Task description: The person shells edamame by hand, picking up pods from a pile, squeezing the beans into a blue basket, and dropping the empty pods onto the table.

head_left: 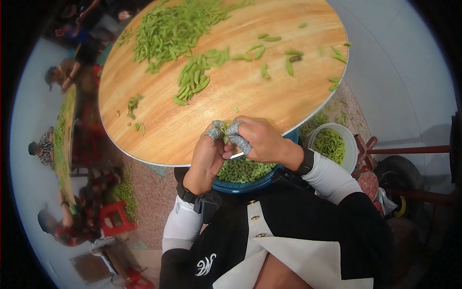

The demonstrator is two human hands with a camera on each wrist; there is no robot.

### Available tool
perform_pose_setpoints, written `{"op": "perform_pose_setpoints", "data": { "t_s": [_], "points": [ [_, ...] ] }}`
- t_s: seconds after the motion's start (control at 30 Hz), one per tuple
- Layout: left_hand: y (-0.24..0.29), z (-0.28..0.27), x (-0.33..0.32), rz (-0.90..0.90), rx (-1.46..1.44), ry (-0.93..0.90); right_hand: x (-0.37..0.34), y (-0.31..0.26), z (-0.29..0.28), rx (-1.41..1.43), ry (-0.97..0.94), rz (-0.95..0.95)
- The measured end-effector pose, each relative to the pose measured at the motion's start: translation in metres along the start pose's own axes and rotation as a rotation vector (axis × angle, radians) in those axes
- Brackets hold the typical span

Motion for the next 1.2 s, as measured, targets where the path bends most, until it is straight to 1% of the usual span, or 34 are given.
{"op": "perform_pose_setpoints", "data": {
  "t_s": [0.07,0.13,0.17,0.2,0.23,0.27,0.3,0.33,0.37,0.4,0.43,0.47,0.5,0.53,0.57,0.6,0.67,0.7,0.77,0.8,0.83,0.87,0.9,0.93,0.97,1.0,1.07,1.1,1.13,1.17,1.2],
  "points": [
    [0.001,0.006,0.000,-0.007,-0.087,-0.021,0.001,0.001,-0.002,0.004,0.016,-0.002],
    [0.002,0.006,0.001,-0.029,-0.100,0.004,0.001,0.002,-0.002,0.016,0.019,0.029],
    [0.002,0.005,0.002,-0.010,-0.126,-0.051,0.002,0.002,-0.002,0.017,0.017,0.027],
    [0.002,0.005,0.002,0.007,-0.154,-0.102,0.002,0.004,-0.003,0.084,0.058,0.092],
    [0.002,0.005,0.001,0.007,-0.158,-0.097,0.002,0.007,-0.005,0.151,0.098,0.157],
    [0.005,0.005,-0.001,0.063,-0.107,-0.068,0.003,0.008,-0.005,0.154,0.094,0.158],
    [0.008,0.004,-0.003,0.117,-0.056,-0.040,0.002,0.014,-0.004,0.441,0.120,0.291],
    [0.008,0.002,-0.003,0.116,-0.058,-0.037,0.001,0.020,-0.002,0.728,0.146,0.423],
    [0.012,-0.001,-0.003,0.201,0.093,-0.020,0.001,0.021,0.000,0.805,0.133,0.487],
    [0.016,-0.003,-0.004,0.286,0.245,-0.005,0.002,0.020,-0.003,0.806,0.131,0.489],
    [0.018,-0.002,-0.005,0.364,0.341,0.014,0.001,0.019,-0.004,0.912,0.088,0.559],
    [0.018,0.000,-0.006,0.362,0.339,0.013,0.000,0.019,-0.004,1.018,0.045,0.628],
    [0.020,0.002,-0.009,0.388,0.471,0.031,0.000,0.020,-0.006,1.018,0.047,0.631],
    [0.021,0.003,-0.011,0.415,0.603,0.051,0.000,0.020,-0.005,1.011,-0.004,0.635],
    [0.021,0.004,-0.011,0.414,0.603,0.052,0.000,0.020,-0.005,1.003,-0.056,0.638],
    [0.021,0.006,-0.011,0.432,0.608,0.028,-0.001,0.021,-0.004,1.003,-0.055,0.638],
    [0.021,0.008,-0.011,0.453,0.615,0.004,-0.002,0.024,-0.004,0.878,-0.058,0.625],
    [0.021,0.008,-0.011,0.455,0.614,-0.009,-0.002,0.024,-0.003,0.875,-0.055,0.618],
    [0.019,0.002,-0.009,0.464,0.624,-0.032,-0.002,0.022,-0.004,0.696,-0.014,0.575],
    [0.020,-0.004,-0.008,0.525,0.799,0.020,-0.002,0.024,0.000,0.691,0.000,0.565],
    [0.020,-0.006,-0.008,0.586,0.972,0.071,-0.003,0.025,0.002,0.600,0.044,0.478],
    [0.021,-0.003,-0.009,0.593,0.976,0.057,-0.002,0.025,0.002,0.506,0.084,0.394],
    [0.020,-0.002,-0.009,0.524,0.874,0.075,0.000,0.022,0.001,0.341,0.076,0.321],
    [0.019,-0.004,-0.009,0.452,0.772,0.095,0.001,0.020,0.001,0.336,0.085,0.318],
    [0.018,-0.006,-0.008,0.419,0.716,0.091,0.004,0.015,0.000,0.212,0.107,0.238],
    [0.018,-0.004,-0.008,0.423,0.721,0.086,0.006,0.011,-0.001,0.087,0.127,0.158],
    [0.016,0.000,-0.008,0.402,0.443,0.082,0.007,0.008,-0.001,0.045,0.108,0.154],
    [0.015,-0.001,-0.007,0.403,0.443,0.082,0.008,0.005,-0.001,-0.019,0.093,0.127],
    [0.012,-0.004,-0.004,0.382,0.314,0.077,0.009,0.003,-0.001,-0.083,0.078,0.099],
    [0.009,-0.007,-0.001,0.360,0.185,0.069,0.009,0.003,-0.001,-0.086,0.079,0.097],
    [0.008,-0.007,0.001,0.362,0.186,0.065,0.008,0.002,-0.002,-0.096,0.087,0.080]
  ]
}}
Point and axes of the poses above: each hand's wrist, its own x-axis towards the middle knuckle, its own z-axis out of the palm, y = z × x, the point moved 4 cm from there along x, towards the middle knuckle, and after that the axes turned 2 degrees about -y, right-handed, at the moved point
